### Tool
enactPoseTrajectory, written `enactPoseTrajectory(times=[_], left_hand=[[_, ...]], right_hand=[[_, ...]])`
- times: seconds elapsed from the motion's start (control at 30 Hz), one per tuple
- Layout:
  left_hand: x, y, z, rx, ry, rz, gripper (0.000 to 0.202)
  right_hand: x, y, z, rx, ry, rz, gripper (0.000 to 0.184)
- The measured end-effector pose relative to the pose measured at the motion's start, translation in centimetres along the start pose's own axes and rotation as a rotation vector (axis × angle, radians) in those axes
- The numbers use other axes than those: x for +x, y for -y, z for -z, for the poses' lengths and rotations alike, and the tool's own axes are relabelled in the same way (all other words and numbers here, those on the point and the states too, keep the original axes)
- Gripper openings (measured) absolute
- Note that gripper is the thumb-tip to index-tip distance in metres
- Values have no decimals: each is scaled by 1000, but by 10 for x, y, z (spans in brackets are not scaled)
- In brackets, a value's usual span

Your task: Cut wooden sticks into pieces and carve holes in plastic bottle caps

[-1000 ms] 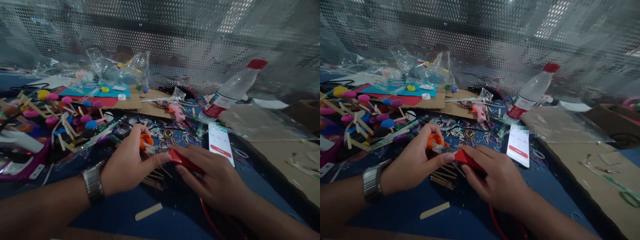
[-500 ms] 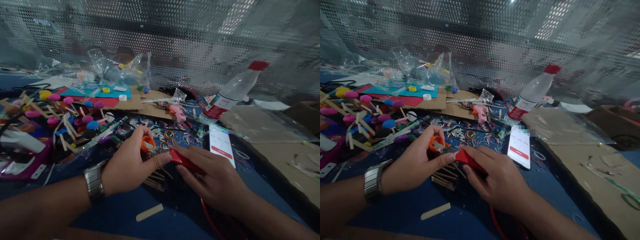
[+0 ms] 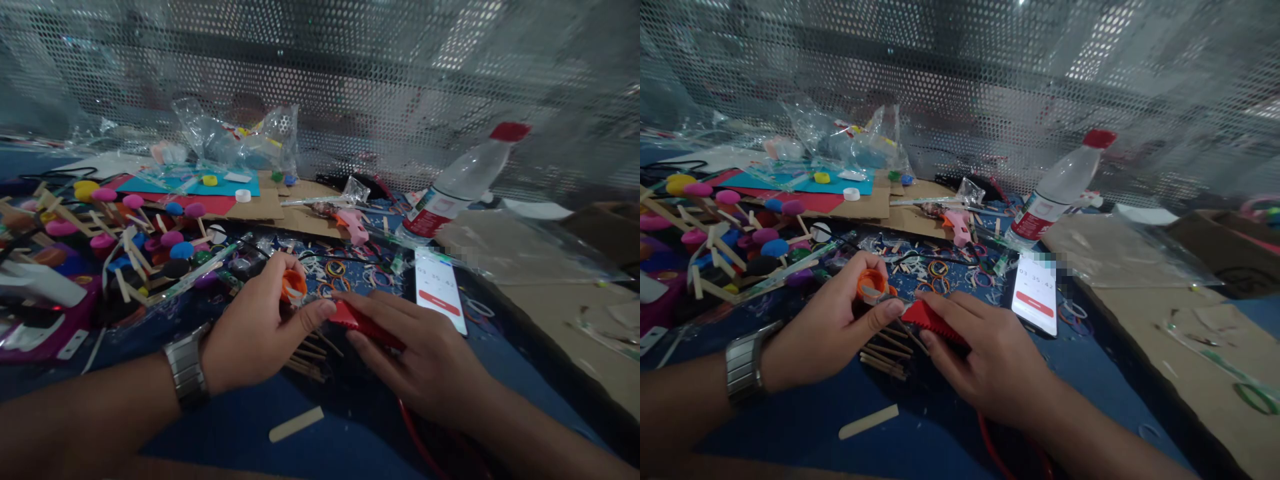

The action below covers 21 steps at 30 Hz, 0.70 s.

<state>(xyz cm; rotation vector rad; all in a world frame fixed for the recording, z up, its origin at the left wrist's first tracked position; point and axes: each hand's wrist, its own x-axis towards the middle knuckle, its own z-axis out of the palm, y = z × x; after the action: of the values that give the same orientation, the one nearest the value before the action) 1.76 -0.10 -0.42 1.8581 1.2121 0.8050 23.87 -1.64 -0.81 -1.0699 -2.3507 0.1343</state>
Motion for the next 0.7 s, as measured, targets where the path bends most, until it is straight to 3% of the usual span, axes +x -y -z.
enactPoseTrajectory(times=[0.7], left_hand=[[4,2,1,-10,7,1,42]], right_hand=[[1,0,2,49,21,11,30]])
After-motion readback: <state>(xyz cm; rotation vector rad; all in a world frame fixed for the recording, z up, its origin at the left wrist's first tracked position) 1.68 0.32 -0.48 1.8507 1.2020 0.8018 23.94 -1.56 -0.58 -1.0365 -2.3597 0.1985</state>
